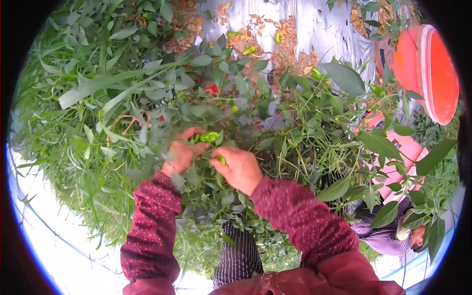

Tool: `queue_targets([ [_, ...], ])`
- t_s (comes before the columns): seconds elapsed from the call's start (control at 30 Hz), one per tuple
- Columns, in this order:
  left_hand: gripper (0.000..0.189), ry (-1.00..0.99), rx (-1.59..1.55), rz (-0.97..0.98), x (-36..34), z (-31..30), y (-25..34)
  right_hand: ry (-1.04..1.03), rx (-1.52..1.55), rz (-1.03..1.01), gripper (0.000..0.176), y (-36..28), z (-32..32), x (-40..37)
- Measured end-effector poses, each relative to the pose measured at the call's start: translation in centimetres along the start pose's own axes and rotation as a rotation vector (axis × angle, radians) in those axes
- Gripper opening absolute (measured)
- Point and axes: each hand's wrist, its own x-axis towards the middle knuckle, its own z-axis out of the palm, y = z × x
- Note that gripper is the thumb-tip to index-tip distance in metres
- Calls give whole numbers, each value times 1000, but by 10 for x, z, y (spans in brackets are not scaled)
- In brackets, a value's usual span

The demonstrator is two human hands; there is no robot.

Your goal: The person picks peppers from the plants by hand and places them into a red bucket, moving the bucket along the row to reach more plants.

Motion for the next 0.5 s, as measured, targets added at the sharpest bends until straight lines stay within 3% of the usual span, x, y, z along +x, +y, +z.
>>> queue_targets([
  [0.1,28,61,-69,150,2,8,-11,99,-150,-358,17,-14,-3,-15],
  [0.17,27,101,-206,304,-2,18,-14,99,-144,-379,17,-22,-9,-22],
  [0.2,27,99,-207,306,-6,18,-14,100,-137,-401,17,-26,-12,-24],
  [0.27,25,120,-240,89,-14,15,-12,68,-23,-525,19,-40,-17,-34],
  [0.33,27,86,-226,55,-14,11,-12,-7,105,-486,18,-53,-22,-39],
  [0.4,29,103,-291,259,-20,11,-17,-71,154,-224,12,-48,-32,-28],
  [0.43,30,41,-268,140,-27,4,-16,-92,148,-56,13,-43,-38,-19],
  [0.47,30,43,-267,142,-31,5,-19,-111,141,109,14,-36,-40,-12],
  [0.5,30,82,-320,162,-36,9,-23,-111,142,107,14,-29,-39,-6],
])
